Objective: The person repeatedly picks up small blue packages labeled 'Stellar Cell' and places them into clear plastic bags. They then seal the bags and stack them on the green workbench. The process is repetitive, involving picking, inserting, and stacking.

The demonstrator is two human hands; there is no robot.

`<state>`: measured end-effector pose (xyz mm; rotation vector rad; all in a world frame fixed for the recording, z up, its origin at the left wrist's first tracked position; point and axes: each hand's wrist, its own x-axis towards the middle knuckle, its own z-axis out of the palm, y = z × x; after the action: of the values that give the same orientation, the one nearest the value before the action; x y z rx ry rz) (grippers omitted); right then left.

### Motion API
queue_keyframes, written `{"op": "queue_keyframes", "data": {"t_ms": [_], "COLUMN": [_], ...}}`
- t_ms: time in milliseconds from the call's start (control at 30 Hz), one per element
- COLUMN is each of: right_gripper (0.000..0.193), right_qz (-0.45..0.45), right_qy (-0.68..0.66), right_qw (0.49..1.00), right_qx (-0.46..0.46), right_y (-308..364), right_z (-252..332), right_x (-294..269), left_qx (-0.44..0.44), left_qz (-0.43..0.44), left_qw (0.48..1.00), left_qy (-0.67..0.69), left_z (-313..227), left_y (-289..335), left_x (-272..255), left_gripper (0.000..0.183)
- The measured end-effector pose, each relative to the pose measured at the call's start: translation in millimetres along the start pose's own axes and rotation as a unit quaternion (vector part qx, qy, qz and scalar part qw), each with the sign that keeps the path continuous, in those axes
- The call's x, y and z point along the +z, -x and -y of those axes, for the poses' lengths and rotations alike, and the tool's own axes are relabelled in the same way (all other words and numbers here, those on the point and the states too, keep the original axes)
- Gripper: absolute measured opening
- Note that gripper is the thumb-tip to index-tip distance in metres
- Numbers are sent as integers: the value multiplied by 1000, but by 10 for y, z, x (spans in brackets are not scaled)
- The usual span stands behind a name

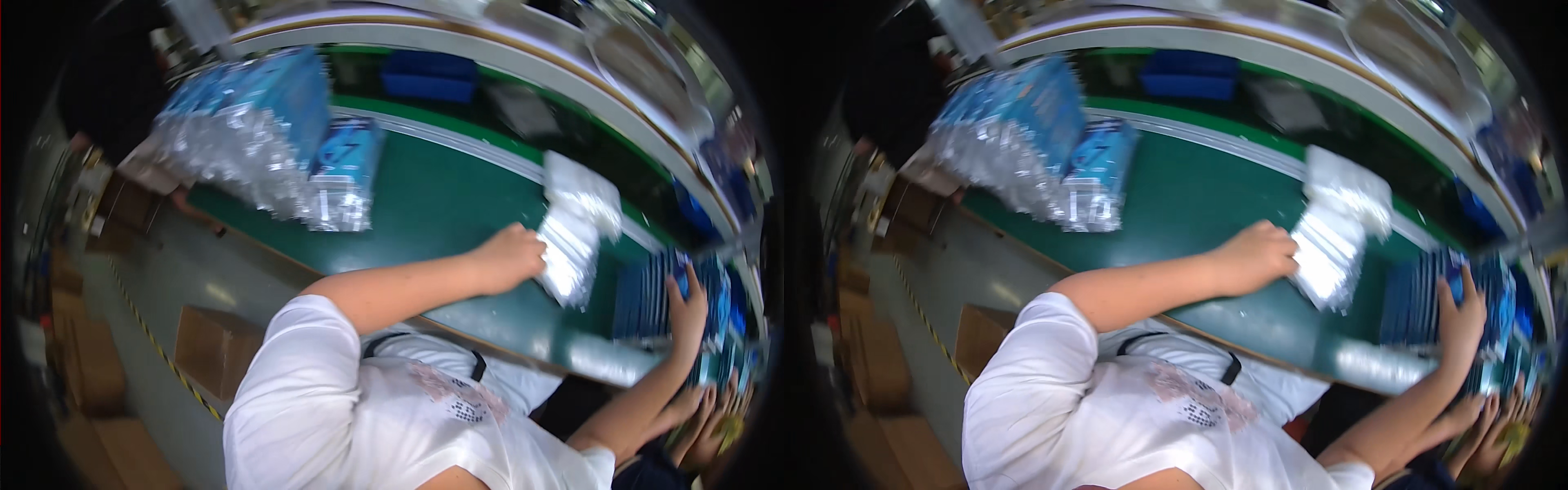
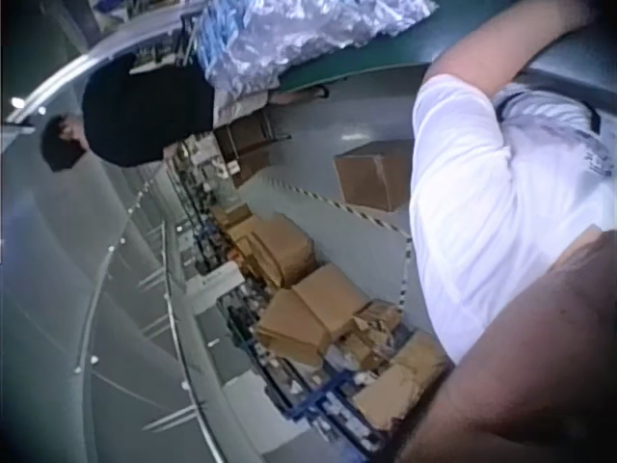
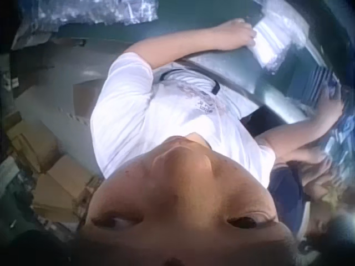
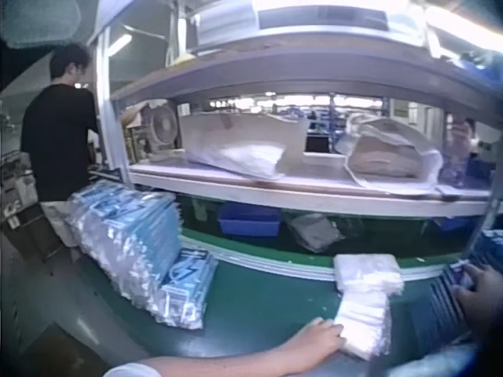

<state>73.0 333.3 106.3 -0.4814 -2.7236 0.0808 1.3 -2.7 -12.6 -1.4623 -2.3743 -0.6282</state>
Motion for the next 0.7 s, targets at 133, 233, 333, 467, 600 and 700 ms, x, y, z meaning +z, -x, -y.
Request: {"op": "queue_keyframes", "data": {"t_ms": [133, 233, 333, 467, 600, 700], "right_gripper": [51, 56, 50, 57, 57, 53], "right_qz": [-62, -179, 104, 291, 308, 356], "right_qy": [-19, -370, -748, -856, -778, -782], "right_qw": [998, 906, 655, 405, 538, 507], "right_qx": [-20, -104, -5, 137, 101, 66], "right_y": [81, 408, 510, 896, 1185, 1179], "right_z": [151, 666, 481, 877, 1203, 1290], "right_x": [-71, -202, 11, 526, 664, 779], "left_qx": [-41, -79, -83, -115, -159, -173], "left_qz": [-66, -119, -114, -142, -206, -181], "left_qw": [993, 979, 980, 972, 929, 905], "left_qy": [92, 145, 140, 147, 262, 344], "left_z": [-56, -142, -118, -108, -130, -91], "left_y": [64, 135, 129, 72, 46, 27], "left_x": [13, -27, -9, 24, -39, -83], "left_gripper": [11, 18, 16, 11, 9, 8]}}
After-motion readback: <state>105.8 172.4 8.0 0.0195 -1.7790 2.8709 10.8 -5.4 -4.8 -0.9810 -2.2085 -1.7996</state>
